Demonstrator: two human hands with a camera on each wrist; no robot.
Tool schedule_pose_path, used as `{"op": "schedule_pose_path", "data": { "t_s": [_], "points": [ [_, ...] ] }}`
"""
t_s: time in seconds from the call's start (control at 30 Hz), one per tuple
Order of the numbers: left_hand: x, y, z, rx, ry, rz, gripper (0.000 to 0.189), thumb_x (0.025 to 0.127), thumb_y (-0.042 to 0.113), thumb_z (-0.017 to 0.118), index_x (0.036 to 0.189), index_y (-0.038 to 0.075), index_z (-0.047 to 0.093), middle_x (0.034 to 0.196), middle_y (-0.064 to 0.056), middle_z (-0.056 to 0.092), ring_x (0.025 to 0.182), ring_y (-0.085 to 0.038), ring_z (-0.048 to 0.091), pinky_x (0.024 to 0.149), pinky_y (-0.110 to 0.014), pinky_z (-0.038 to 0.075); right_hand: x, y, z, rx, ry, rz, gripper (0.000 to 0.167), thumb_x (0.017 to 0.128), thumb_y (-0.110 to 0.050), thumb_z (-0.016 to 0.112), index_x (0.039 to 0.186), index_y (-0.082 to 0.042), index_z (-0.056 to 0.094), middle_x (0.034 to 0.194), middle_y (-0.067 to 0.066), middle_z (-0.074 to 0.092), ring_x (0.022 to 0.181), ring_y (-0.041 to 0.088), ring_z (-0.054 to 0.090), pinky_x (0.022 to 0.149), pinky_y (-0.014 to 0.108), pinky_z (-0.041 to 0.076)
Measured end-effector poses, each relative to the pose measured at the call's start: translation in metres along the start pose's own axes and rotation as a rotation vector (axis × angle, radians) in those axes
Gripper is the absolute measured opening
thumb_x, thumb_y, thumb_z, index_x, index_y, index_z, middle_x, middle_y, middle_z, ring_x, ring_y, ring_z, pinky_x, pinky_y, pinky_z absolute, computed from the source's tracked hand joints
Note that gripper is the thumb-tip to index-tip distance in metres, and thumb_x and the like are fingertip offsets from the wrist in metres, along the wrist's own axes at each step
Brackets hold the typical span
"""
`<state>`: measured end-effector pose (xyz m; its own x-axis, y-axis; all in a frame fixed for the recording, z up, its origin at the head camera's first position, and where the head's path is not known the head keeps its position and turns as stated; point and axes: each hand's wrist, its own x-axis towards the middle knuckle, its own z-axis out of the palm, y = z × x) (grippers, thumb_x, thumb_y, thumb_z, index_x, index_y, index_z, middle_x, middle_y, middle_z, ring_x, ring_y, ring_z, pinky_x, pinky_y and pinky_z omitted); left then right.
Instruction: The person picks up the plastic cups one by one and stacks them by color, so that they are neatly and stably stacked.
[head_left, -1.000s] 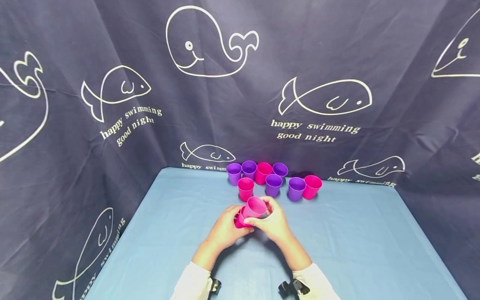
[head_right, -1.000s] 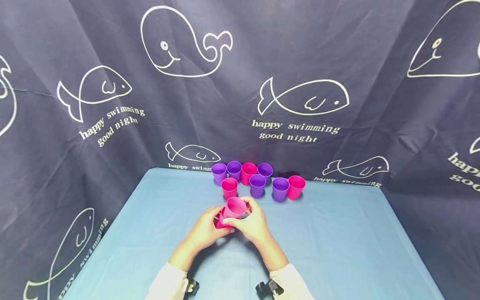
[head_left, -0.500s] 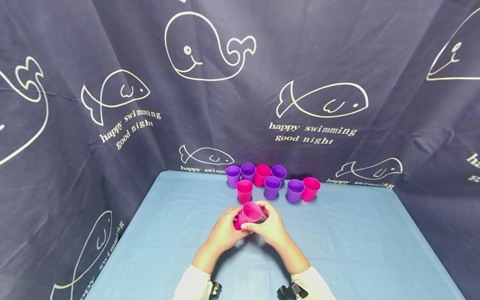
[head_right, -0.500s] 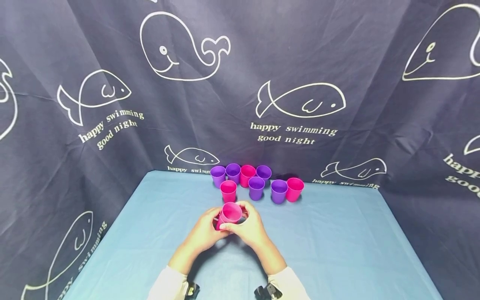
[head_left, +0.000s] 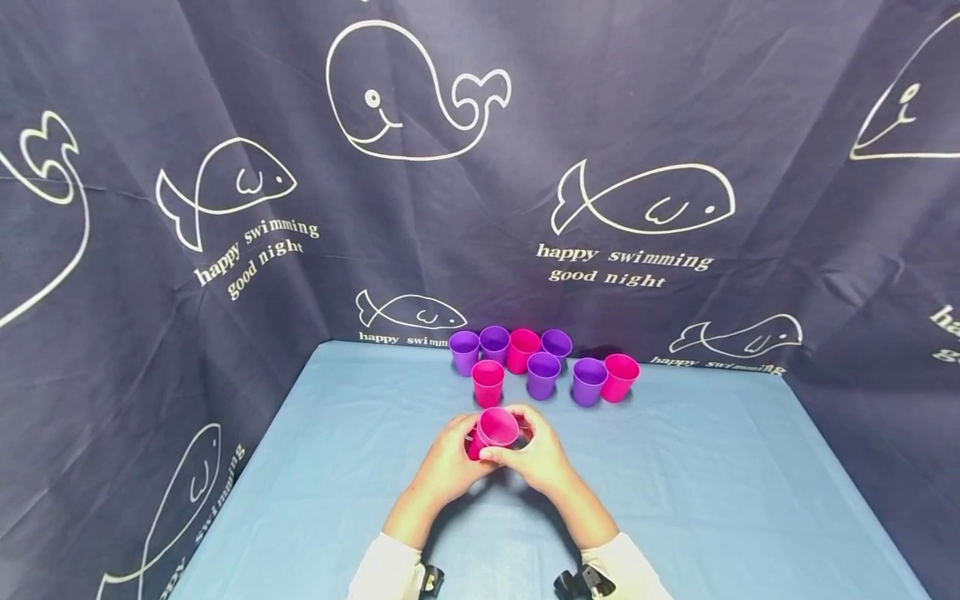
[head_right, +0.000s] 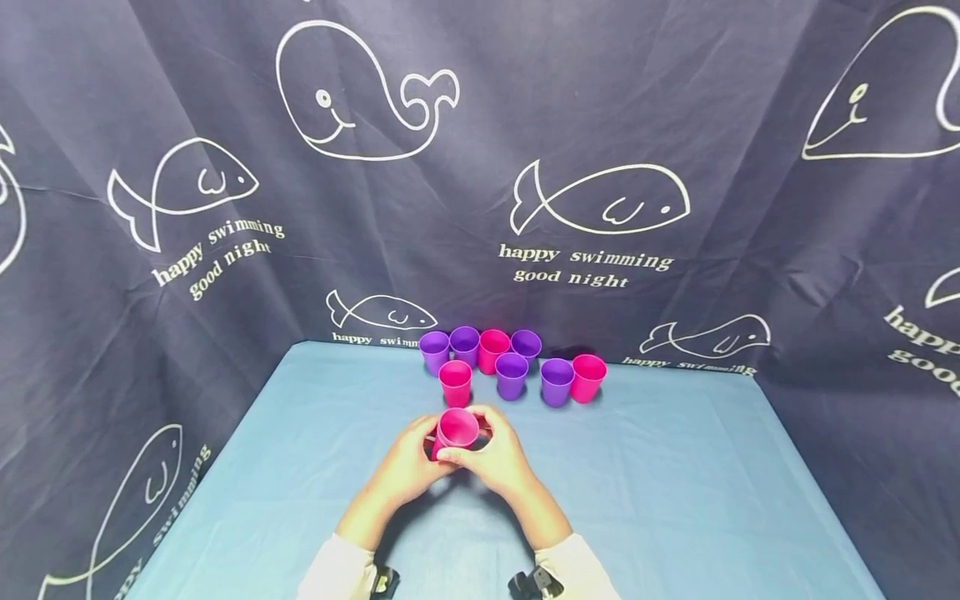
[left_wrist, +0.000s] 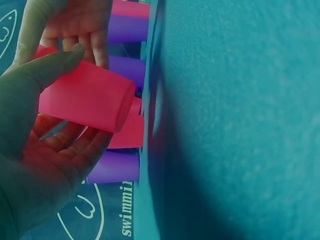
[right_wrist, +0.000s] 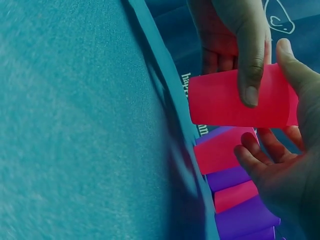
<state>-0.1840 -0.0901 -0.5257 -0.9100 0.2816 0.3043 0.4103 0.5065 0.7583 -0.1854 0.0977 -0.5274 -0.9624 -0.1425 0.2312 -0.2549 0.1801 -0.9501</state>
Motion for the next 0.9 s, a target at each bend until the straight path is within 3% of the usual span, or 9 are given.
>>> {"op": "schedule_pose_path", "data": {
  "t_s": [0.17, 0.3, 0.43, 0.6, 0.7, 0.8, 0.9],
  "points": [
    [0.0, -0.001, -0.002, -0.004, -0.002, -0.007, 0.063, 0.078, 0.018, 0.094, 0.135, 0.01, 0.069, 0.127, -0.008, 0.073, 0.121, -0.025, 0.069, 0.108, -0.044, 0.056, -0.001, 0.0, 0.001, -0.021, -0.013, 0.015, 0.07, 0.073, -0.015, 0.097, 0.135, -0.012, 0.064, 0.129, 0.011, 0.07, 0.118, 0.017, 0.066, 0.109, 0.03, 0.053],
    [0.0, -0.001, -0.003, -0.005, -0.002, -0.023, 0.061, 0.079, 0.021, 0.094, 0.134, 0.011, 0.069, 0.125, -0.006, 0.073, 0.117, -0.022, 0.069, 0.105, -0.043, 0.057, -0.002, 0.002, 0.0, 0.025, -0.017, -0.019, 0.067, 0.086, -0.012, 0.085, 0.146, -0.005, 0.057, 0.137, 0.02, 0.065, 0.126, 0.026, 0.062, 0.112, 0.026, 0.051],
    [0.0, -0.001, -0.003, -0.01, -0.018, -0.063, 0.062, 0.079, 0.028, 0.094, 0.134, 0.014, 0.069, 0.121, -0.002, 0.071, 0.108, -0.017, 0.068, 0.097, -0.036, 0.059, -0.002, 0.009, -0.003, 0.024, 0.034, -0.129, 0.053, 0.096, -0.006, 0.068, 0.147, 0.002, 0.053, 0.14, 0.026, 0.061, 0.131, 0.021, 0.059, 0.115, 0.037, 0.053],
    [-0.001, -0.002, -0.004, -0.017, -0.009, -0.083, 0.062, 0.079, 0.03, 0.095, 0.133, 0.014, 0.069, 0.117, -0.001, 0.071, 0.104, -0.015, 0.066, 0.094, -0.035, 0.059, -0.001, 0.014, -0.008, -0.069, 0.131, -0.241, 0.047, 0.095, -0.003, 0.064, 0.141, 0.001, 0.058, 0.139, 0.023, 0.062, 0.133, 0.007, 0.054, 0.115, 0.062, 0.048],
    [-0.001, -0.004, -0.004, -0.018, 0.0, -0.083, 0.061, 0.078, 0.03, 0.095, 0.132, 0.014, 0.07, 0.117, -0.001, 0.071, 0.106, -0.016, 0.067, 0.096, -0.038, 0.058, 0.0, 0.014, -0.009, -0.085, 0.161, -0.279, 0.046, 0.094, -0.002, 0.064, 0.14, 0.002, 0.06, 0.138, 0.025, 0.062, 0.133, 0.002, 0.053, 0.116, 0.055, 0.049],
    [-0.002, -0.005, -0.005, -0.014, -0.007, -0.076, 0.062, 0.078, 0.03, 0.095, 0.132, 0.014, 0.069, 0.117, -0.001, 0.071, 0.106, -0.016, 0.067, 0.096, -0.037, 0.059, 0.002, 0.015, -0.01, -0.092, 0.21, -0.315, 0.045, 0.092, 0.0, 0.065, 0.137, 0.006, 0.061, 0.138, 0.026, 0.061, 0.133, 0.001, 0.05, 0.118, 0.034, 0.048],
    [-0.002, -0.007, -0.006, -0.02, -0.014, -0.078, 0.063, 0.078, 0.029, 0.095, 0.133, 0.014, 0.069, 0.117, -0.001, 0.071, 0.104, -0.016, 0.067, 0.094, -0.034, 0.059, 0.005, 0.016, -0.011, -0.095, 0.264, -0.361, 0.045, 0.09, 0.002, 0.065, 0.135, 0.007, 0.062, 0.139, 0.027, 0.06, 0.135, 0.01, 0.051, 0.117, 0.018, 0.041]
  ]
}}
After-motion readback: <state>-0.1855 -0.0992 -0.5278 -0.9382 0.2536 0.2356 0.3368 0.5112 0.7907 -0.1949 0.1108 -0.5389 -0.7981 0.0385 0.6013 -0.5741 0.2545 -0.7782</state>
